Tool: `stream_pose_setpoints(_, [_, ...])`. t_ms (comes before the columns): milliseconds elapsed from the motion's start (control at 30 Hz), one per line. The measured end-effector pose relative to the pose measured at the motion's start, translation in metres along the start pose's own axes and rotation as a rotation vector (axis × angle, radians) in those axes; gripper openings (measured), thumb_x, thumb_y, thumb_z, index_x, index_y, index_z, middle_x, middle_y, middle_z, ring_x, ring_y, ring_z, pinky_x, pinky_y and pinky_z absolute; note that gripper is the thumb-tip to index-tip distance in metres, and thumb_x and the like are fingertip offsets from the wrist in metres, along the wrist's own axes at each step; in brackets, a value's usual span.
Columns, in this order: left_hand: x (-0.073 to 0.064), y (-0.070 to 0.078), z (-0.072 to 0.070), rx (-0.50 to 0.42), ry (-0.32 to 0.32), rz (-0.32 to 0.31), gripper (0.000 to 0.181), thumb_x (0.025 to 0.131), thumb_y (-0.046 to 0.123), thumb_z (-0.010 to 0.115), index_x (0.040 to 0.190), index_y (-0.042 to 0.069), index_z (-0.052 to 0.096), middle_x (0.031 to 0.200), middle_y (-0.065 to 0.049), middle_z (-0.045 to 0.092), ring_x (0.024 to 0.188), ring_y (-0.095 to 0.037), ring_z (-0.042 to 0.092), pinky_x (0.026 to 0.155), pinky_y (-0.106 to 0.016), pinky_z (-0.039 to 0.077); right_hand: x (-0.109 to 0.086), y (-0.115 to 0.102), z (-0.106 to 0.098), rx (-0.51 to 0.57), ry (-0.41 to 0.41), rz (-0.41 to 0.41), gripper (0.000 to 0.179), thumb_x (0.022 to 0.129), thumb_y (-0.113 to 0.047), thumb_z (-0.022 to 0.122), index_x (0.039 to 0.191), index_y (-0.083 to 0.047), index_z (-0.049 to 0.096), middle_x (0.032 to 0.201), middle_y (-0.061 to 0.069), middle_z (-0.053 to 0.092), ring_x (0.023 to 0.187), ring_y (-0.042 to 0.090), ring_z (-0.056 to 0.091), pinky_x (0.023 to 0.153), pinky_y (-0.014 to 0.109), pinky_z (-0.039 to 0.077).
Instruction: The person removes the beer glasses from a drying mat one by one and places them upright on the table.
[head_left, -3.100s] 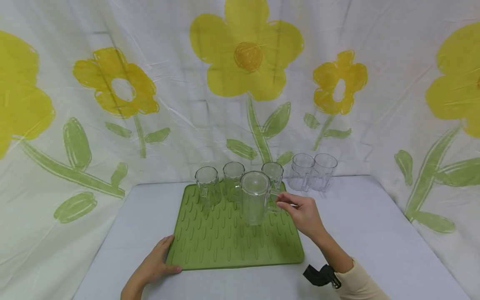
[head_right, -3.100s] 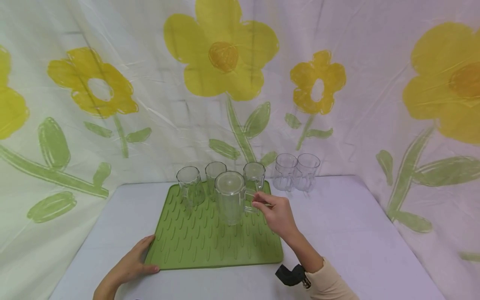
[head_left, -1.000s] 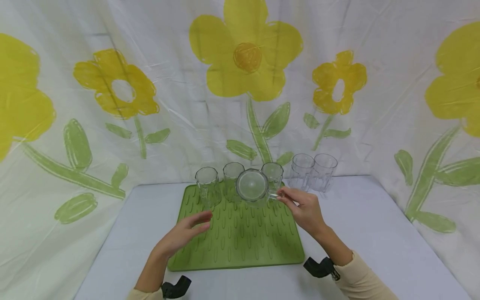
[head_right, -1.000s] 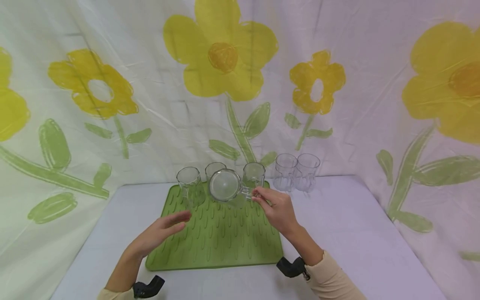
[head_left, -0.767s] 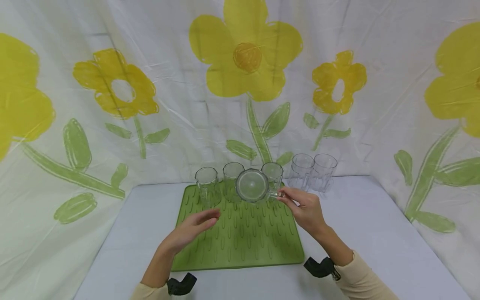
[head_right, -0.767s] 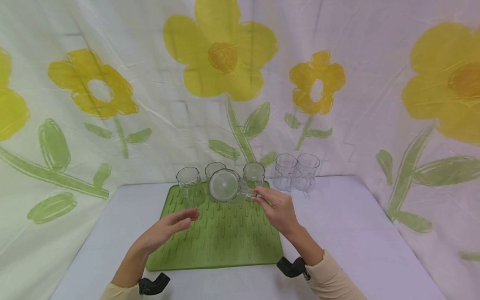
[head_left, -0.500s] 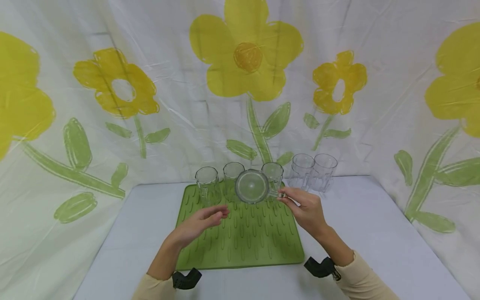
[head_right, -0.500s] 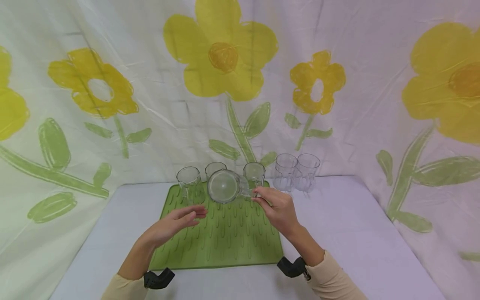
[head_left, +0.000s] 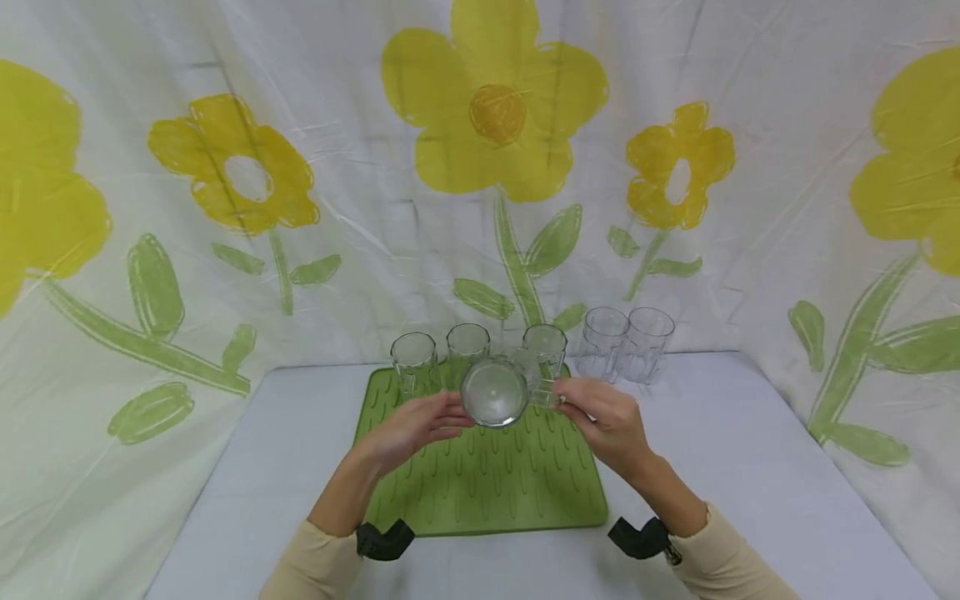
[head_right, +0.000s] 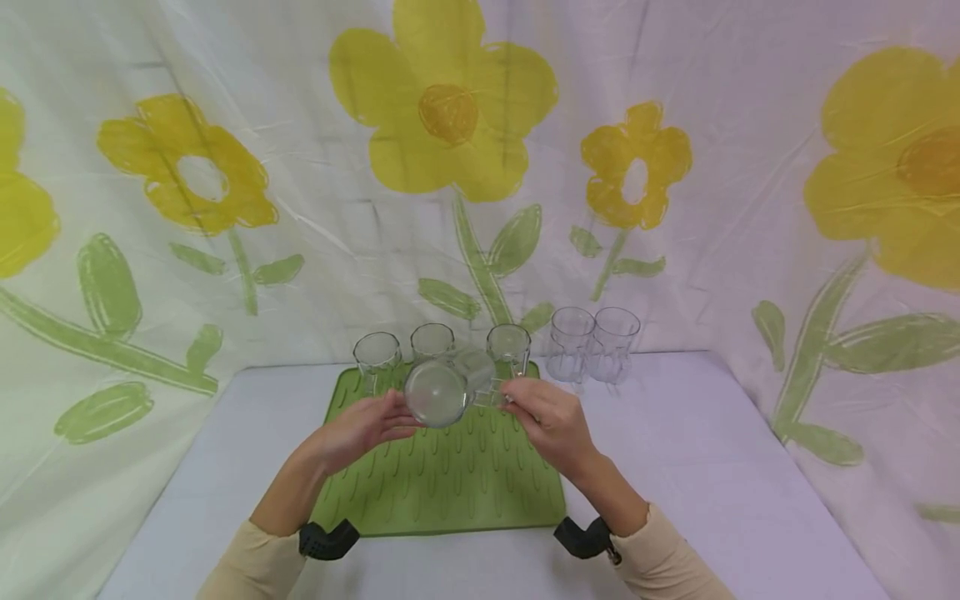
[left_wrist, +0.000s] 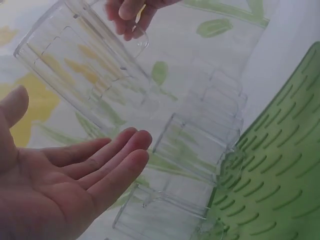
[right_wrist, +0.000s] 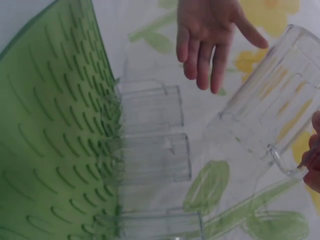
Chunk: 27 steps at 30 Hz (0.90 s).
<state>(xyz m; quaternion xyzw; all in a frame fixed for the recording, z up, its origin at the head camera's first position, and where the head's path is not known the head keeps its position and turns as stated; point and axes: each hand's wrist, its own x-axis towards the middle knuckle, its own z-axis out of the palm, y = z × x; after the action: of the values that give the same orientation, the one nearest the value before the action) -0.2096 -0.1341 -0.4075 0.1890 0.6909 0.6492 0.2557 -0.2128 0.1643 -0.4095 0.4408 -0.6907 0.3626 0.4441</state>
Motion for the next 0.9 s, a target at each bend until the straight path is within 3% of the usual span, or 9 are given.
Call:
stream_pose_setpoints(267, [0.006, 0.008, 0.004, -0.135, -0.036, -0.016, 0.086, 0.101, 0.058, 0.031, 0.149, -0.013, 0.019, 0.149, -0.036, 0.032, 0.139, -0.042, 0.039, 0.11, -0.043, 0.044, 0.002, 0.001, 0.004, 0.03, 0.029, -0.145, 0.021, 0.094, -0.011, 0.063, 0.088, 0.006, 0.074, 0.085, 0.017, 0.073, 0.08, 0.029, 0.071, 0.09, 0.024, 0.057])
stream_pose_setpoints(433, [0.012, 0.011, 0.006, -0.194, -0.03, -0.049, 0.082, 0.1, 0.058, 0.03, 0.149, -0.008, 0.026, 0.148, -0.032, 0.038, 0.133, -0.035, 0.049, 0.109, -0.039, 0.046, 0.002, -0.001, 0.004, -0.023, -0.005, -0.17, 0.023, 0.094, -0.013, 0.063, 0.09, 0.006, 0.075, 0.087, 0.016, 0.074, 0.08, 0.029, 0.071, 0.088, 0.026, 0.058])
stream_pose_setpoints(633, [0.018, 0.01, 0.009, -0.27, -0.107, -0.064, 0.082, 0.1, 0.061, 0.025, 0.154, 0.0, 0.019, 0.15, -0.029, 0.036, 0.135, -0.034, 0.047, 0.113, -0.046, 0.04, 0.0, -0.005, 0.004, -0.085, -0.028, -0.215, 0.023, 0.096, -0.012, 0.061, 0.09, 0.005, 0.075, 0.087, 0.017, 0.075, 0.081, 0.031, 0.072, 0.082, 0.03, 0.06])
stream_pose_setpoints(733, [0.022, 0.009, 0.01, -0.324, -0.122, -0.091, 0.082, 0.099, 0.062, 0.024, 0.154, 0.001, 0.017, 0.145, -0.025, 0.046, 0.127, -0.027, 0.055, 0.109, -0.042, 0.045, -0.001, -0.006, 0.005, -0.108, -0.039, -0.246, 0.023, 0.097, -0.01, 0.059, 0.09, 0.005, 0.075, 0.087, 0.017, 0.075, 0.08, 0.032, 0.073, 0.079, 0.032, 0.061])
stream_pose_setpoints(900, [0.024, 0.009, 0.014, -0.391, -0.117, -0.132, 0.084, 0.098, 0.063, 0.03, 0.153, 0.001, 0.018, 0.122, -0.009, 0.065, 0.108, -0.017, 0.066, 0.097, -0.034, 0.054, -0.003, -0.006, 0.007, -0.149, -0.063, -0.305, 0.023, 0.098, -0.007, 0.056, 0.09, 0.004, 0.075, 0.086, 0.017, 0.075, 0.079, 0.031, 0.073, 0.074, 0.033, 0.061])
